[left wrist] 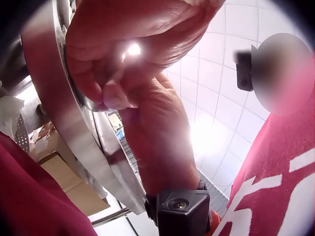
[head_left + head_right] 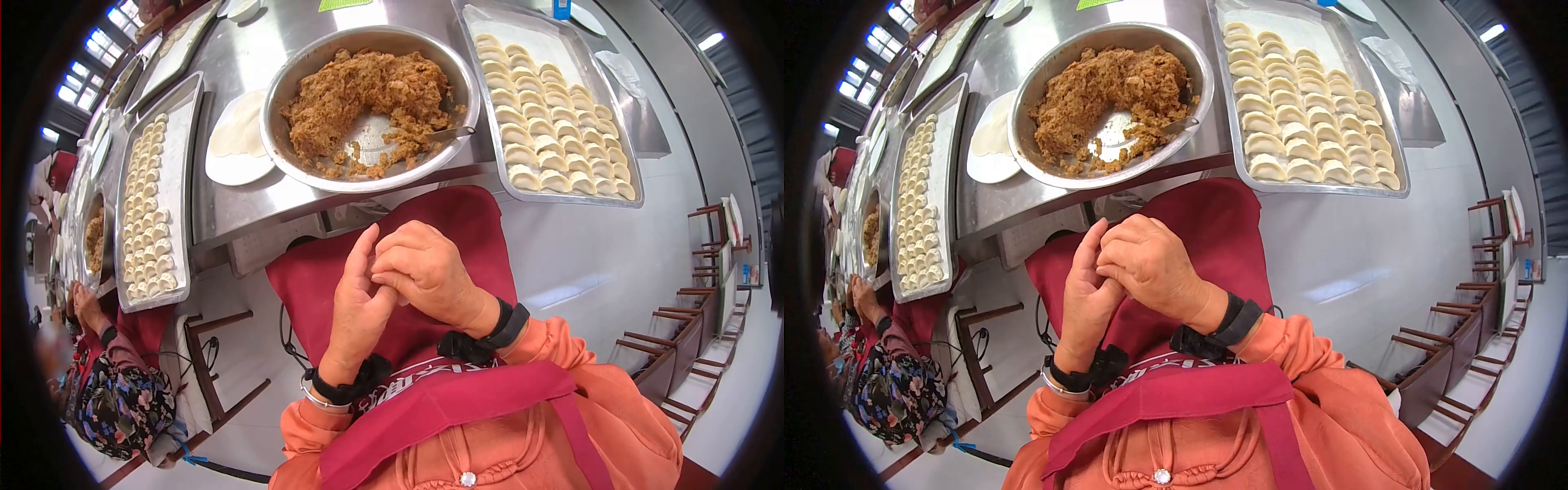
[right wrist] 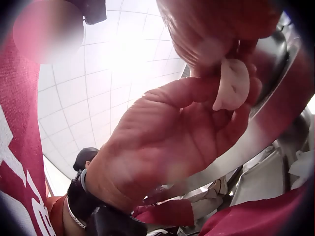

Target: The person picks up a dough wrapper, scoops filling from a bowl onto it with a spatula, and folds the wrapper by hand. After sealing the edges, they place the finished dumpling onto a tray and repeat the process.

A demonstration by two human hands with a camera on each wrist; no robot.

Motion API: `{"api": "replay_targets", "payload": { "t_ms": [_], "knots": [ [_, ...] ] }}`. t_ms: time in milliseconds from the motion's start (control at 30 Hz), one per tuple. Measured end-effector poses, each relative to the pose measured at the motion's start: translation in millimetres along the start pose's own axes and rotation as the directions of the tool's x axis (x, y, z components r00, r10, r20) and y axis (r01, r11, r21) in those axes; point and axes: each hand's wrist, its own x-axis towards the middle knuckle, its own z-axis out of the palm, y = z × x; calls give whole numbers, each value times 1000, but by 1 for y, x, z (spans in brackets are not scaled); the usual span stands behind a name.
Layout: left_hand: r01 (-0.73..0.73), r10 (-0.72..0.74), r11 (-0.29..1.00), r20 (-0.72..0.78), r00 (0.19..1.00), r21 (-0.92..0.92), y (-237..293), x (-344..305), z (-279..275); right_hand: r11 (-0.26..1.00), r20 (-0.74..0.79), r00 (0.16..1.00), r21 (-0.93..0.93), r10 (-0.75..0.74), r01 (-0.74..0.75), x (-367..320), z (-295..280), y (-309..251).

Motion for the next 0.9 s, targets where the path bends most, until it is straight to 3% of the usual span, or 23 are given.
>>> {"api": "replay_targets", "payload": {
  "t_ms": [100, 167, 267, 400, 467, 567, 667, 900],
  "knots": [
    [-26, 27, 993, 4, 1000, -117, -1, 1, -1, 992, -2, 998, 103, 70, -69, 4, -1, -5],
    [-64, 72, 961, 22, 997, -268, -1, 2, -2, 971, -110, 982, 200, 153, -129, 7, -1, -10],
    [-74, 78, 958, 4, 997, -278, -1, 2, 0, 983, -18, 999, 183, 28, -24, 0, -2, 2],
    [-64, 83, 968, 69, 994, -242, -10, 1, -6, 986, 3, 1000, 168, 20, -20, 0, -4, 2],
    [-23, 36, 993, 111, 993, -117, -14, 0, -12, 987, -9, 1000, 160, 27, -25, 0, -4, 0],
    [-3, 23, 978, 94, 995, -207, -11, -1, -7, 984, -26, 996, 161, 87, -82, 3, -5, -6],
    [-3, 31, 942, 80, 996, -334, -12, 1, -6, 978, -7, 999, 202, 52, -49, 0, -4, -1],
    [17, 11, 966, 109, 994, -257, -17, -1, -10, 979, -12, 997, 189, 79, -75, -1, -3, -4]
  ]
}}
